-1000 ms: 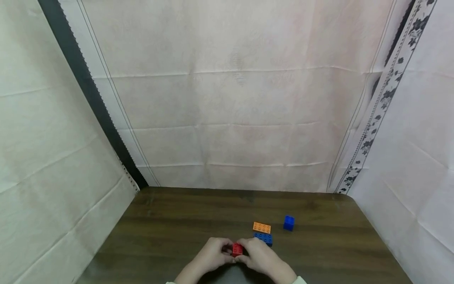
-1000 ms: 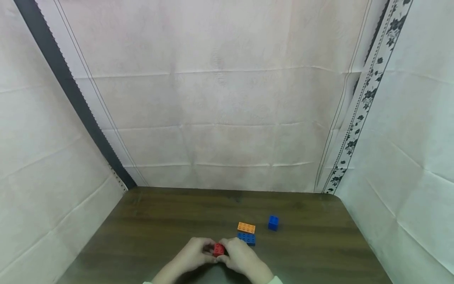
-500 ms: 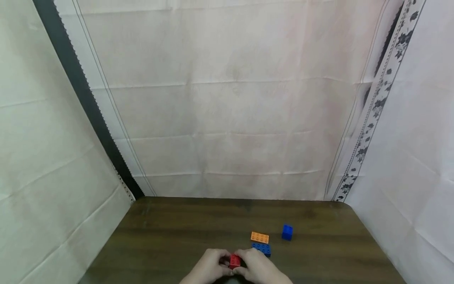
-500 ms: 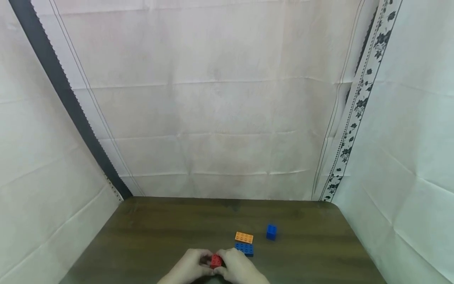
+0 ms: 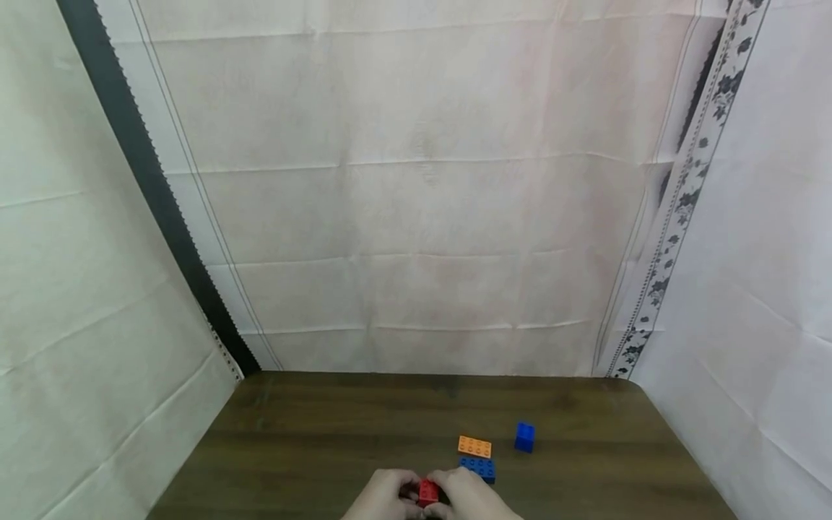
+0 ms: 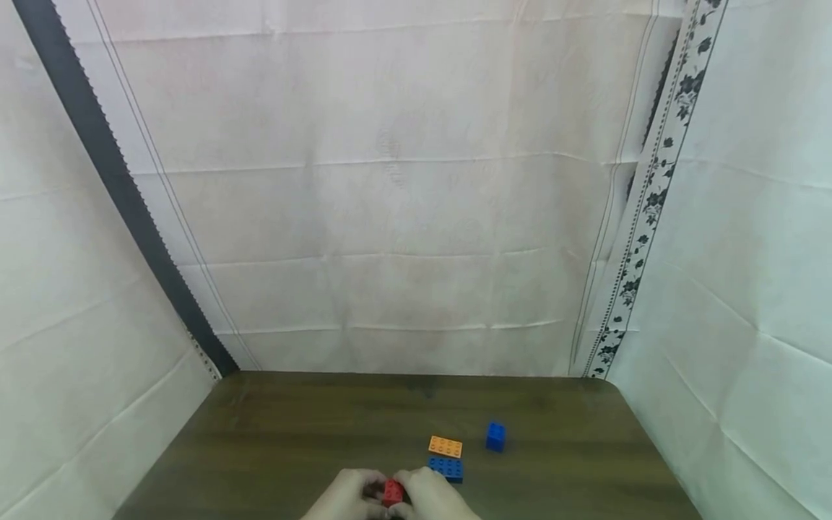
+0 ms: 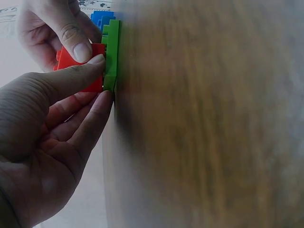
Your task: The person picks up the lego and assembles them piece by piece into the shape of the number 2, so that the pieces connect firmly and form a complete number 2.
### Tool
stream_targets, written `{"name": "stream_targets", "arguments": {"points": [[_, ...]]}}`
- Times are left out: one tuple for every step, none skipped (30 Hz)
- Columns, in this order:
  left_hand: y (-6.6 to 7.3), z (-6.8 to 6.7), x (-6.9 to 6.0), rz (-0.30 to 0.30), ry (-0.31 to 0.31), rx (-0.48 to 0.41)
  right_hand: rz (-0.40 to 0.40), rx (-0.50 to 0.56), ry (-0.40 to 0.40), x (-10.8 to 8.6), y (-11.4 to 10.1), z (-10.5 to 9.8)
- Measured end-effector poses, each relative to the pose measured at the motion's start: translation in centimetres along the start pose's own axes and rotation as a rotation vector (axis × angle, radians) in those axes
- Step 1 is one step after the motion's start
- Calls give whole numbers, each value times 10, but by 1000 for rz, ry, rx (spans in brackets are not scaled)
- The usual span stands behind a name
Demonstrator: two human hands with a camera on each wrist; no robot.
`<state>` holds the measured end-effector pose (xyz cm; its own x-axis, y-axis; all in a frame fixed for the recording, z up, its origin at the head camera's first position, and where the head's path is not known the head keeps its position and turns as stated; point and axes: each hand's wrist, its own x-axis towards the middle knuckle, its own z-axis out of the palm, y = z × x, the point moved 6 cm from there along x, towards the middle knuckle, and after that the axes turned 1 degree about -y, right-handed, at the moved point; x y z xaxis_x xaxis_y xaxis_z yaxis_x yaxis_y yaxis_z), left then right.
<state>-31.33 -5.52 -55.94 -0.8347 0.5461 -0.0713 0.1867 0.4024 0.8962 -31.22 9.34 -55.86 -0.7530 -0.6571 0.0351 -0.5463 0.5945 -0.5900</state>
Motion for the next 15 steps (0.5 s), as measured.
{"name": "stream_targets", "arguments": {"points": [[0,0,0,-2,2,2,0,-6,0,0,0,0],[1,0,0,-4,3,6,1,-17,2,-1,-1,0],[1,0,-1,-5,3,12,17,-9,9,-2,-5,-3],[1,0,0,-6,4,15,15,-21,14,-3,-8,-3],[2,1,0,-4,6,22,31,-37,16,-7,-21,-10],[2,1,0,0,7,26,29,-50,20,-7,-22,-10],[3,1,0,2,7,29,38,-55,19,-8,-26,-11],[2,1,0,6,5,36,43,-68,22,-8,-26,-11],[2,2,0,7,5,41,50,-76,25,-8,-27,-11],[2,2,0,8,5,45,55,-87,28,-8,-27,-10],[1,2,1,8,7,50,63,-94,28,-8,-27,-10],[1,2,1,9,8,53,69,-101,29,-8,-26,-9],[0,2,1,8,10,56,75,-107,30,-8,-26,-9],[0,3,1,9,12,59,81,-111,29,-8,-26,-8],[0,3,1,10,14,59,86,-115,29,-8,-26,-8]]}}
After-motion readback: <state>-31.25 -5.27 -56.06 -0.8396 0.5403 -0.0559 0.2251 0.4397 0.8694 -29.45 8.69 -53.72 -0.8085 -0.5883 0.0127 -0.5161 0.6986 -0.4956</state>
